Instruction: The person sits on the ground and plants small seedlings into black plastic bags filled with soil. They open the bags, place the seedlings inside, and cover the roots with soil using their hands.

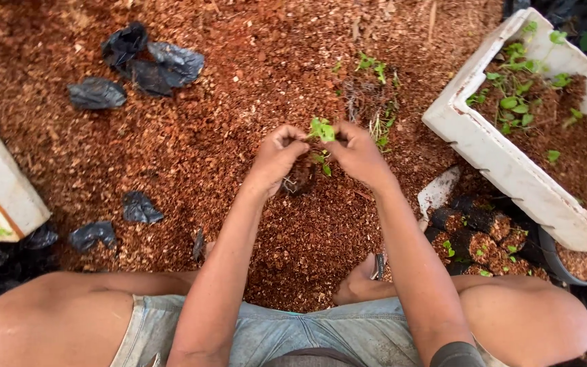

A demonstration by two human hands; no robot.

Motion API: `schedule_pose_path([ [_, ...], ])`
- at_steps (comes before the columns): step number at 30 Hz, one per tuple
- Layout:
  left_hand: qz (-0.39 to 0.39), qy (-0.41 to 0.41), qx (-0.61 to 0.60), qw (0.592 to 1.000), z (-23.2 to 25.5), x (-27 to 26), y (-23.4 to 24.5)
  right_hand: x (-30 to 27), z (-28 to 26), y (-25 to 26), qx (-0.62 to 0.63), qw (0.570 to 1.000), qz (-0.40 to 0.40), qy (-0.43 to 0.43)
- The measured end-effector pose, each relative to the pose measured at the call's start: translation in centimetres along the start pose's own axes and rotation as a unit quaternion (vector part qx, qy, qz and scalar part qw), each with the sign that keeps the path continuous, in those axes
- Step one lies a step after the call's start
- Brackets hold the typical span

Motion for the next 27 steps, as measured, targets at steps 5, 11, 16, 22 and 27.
schedule_pose_path([
  [5, 0.03, 0.007, -0.024, 0.999, 0.6, 0.0, 1.1, 2.3, 8.8, 1.3, -0.569, 0.805, 0.016, 0.169],
  [11, 0.035, 0.02, -0.018, 0.999, 1.6, -1.0, 0.8, -0.2, 15.2, 1.4, -0.696, 0.713, -0.046, 0.075],
  [16, 0.04, 0.011, -0.017, 0.999, 1.3, -0.8, 0.6, 2.7, 18.5, 4.4, -0.643, 0.764, -0.002, 0.054],
  [22, 0.05, 0.022, 0.014, 0.998, 1.5, -1.2, 0.7, 2.4, 8.0, 10.2, -0.25, 0.941, 0.229, 0.0],
  [27, 0.066, 0.02, 0.037, 0.997, 0.3, -0.4, 1.2, 0.4, 1.3, 10.4, -0.087, 0.942, 0.321, -0.047],
])
Point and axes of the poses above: each hand's wrist, its own x-axis towards the middle knuckle, its own y-axis out of the back of the hand, z = x × y, the point moved 8 cm from there along x, towards the middle knuckle, and after that the axes turned 9 degrees about z, right-handed, at the moved point
